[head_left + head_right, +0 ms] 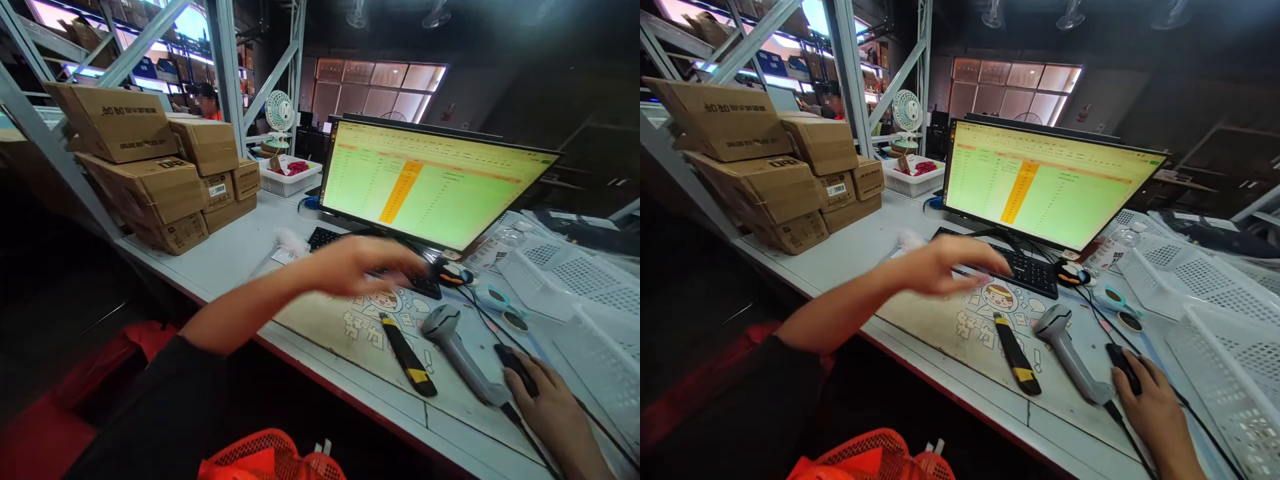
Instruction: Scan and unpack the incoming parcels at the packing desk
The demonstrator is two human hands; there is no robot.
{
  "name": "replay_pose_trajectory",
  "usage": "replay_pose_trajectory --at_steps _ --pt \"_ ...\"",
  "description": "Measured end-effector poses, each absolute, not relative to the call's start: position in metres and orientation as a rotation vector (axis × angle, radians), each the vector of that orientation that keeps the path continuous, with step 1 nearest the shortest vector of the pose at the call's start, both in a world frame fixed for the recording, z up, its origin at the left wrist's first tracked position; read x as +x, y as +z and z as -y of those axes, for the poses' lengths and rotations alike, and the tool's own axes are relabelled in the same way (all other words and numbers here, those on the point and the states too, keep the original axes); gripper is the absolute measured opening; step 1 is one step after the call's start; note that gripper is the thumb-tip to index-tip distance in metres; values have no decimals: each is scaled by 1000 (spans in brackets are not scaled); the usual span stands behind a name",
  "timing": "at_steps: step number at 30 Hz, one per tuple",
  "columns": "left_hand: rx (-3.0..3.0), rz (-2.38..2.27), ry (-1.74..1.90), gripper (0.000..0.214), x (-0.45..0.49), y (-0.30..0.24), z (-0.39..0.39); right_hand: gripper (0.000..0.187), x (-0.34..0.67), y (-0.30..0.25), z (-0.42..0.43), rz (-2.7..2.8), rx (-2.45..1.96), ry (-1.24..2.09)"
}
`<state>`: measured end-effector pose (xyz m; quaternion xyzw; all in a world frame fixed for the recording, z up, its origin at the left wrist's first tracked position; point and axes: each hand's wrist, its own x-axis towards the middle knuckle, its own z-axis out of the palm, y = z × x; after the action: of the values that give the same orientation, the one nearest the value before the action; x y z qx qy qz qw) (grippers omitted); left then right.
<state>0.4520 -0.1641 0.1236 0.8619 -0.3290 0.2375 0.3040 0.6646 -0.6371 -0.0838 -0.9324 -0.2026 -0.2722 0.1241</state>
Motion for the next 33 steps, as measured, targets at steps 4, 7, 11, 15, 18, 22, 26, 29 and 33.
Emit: replay_pose_trajectory --at_steps 4,7,11,15,18,22,26,29,33 --pt "2542 -185 518 43 508 48 44 73 666 -84 638 478 -2718 -652" --pt "2570 -367 393 64 513 -1 -11 74 667 -84 638 442 -2688 -621" --pt "2570 -427 404 75 509 -39 -31 74 667 -82 638 377 -2701 -555" --pt "2519 -473 528 56 513 -49 -35 78 665 -80 637 297 -2729 -519" --pt "2413 -573 667 48 515 -49 -36 77 666 -80 637 326 -2729 -536" --pt "2205 -695 792 47 516 -52 -34 80 666 -80 635 311 -2735 -536" --pt "2146 -669 729 53 514 -57 -28 79 663 -79 634 382 -2743 -563" --pt "2254 -673 618 44 510 -54 -19 77 663 -80 635 436 -2729 -601" --pt "2459 -692 504 58 507 -44 6 74 662 -81 636 481 -2719 -641"
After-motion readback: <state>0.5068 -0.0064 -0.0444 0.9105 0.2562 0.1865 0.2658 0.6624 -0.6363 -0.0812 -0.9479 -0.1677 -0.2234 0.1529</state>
